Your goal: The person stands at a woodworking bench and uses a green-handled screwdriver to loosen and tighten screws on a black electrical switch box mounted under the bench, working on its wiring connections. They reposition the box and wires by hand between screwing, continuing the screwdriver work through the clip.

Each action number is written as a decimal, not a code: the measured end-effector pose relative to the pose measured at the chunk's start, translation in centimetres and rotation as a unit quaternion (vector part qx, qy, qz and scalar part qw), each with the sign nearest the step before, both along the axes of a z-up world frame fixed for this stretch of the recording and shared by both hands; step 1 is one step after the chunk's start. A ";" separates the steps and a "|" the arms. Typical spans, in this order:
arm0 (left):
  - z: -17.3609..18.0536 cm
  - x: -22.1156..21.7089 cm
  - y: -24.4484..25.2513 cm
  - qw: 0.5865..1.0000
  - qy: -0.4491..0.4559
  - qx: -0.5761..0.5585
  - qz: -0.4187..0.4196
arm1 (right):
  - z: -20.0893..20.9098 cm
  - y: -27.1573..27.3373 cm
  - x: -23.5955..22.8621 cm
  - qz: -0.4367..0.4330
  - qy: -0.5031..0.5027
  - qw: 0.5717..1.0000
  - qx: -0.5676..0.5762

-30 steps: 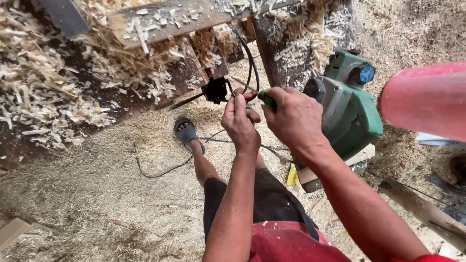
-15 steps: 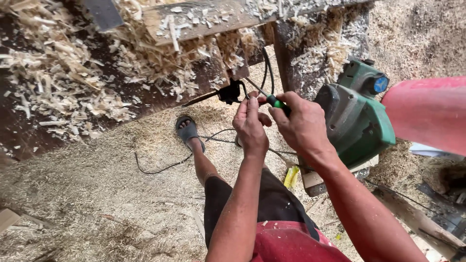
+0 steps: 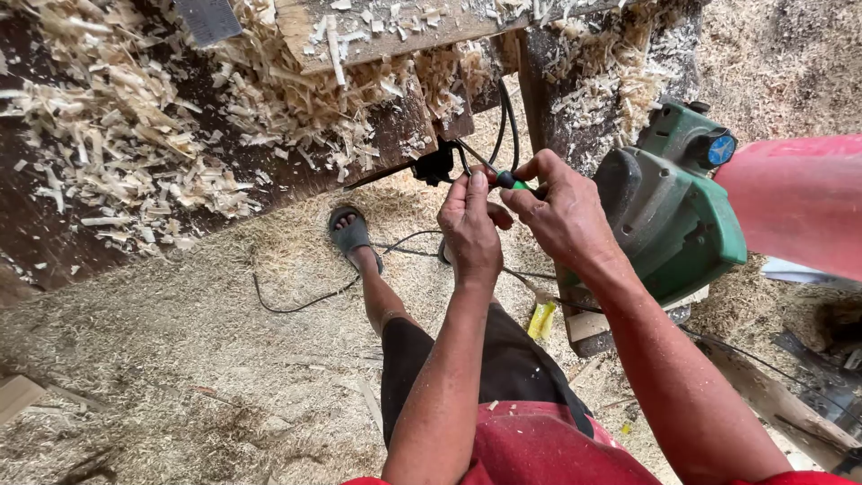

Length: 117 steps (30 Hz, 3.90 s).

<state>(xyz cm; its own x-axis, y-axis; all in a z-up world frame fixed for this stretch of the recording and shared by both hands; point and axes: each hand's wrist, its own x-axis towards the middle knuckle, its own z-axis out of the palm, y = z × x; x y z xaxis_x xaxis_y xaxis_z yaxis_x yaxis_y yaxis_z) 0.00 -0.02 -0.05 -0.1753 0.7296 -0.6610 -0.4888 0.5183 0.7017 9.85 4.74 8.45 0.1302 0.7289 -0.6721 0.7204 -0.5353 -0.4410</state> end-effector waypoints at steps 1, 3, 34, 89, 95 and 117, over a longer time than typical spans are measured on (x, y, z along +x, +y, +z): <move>0.0 0.0 0.0 1.000 0.009 0.003 -0.010 | -0.2 0.1 0.1 0.004 0.001 1.000 0.004; -0.1 0.1 -0.4 1.000 0.018 0.005 -0.020 | -0.5 0.2 0.1 0.009 0.002 1.000 0.006; -2.7 1.7 -0.5 0.983 -0.092 0.025 0.157 | 2.0 1.2 0.5 0.227 -0.064 0.956 0.173; -2.8 1.8 0.5 0.993 0.117 0.004 0.004 | 0.3 -1.3 -0.9 0.162 -0.039 0.968 0.187; -2.5 1.7 0.2 0.994 0.113 0.008 0.002 | 0.0 -2.0 -1.3 0.206 -0.068 0.954 0.207; -3.0 1.2 0.3 0.985 0.167 0.018 -0.043 | -0.9 -1.3 -1.5 0.260 -0.123 0.923 0.257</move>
<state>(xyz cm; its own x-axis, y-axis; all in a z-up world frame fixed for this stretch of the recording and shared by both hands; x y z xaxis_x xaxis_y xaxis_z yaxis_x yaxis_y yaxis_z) 1.22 0.28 -3.00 -0.3147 0.7738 -0.5497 -0.1830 0.5188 0.8351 8.40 3.44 7.51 -0.2242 0.9499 -0.2177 0.9331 0.1447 -0.3293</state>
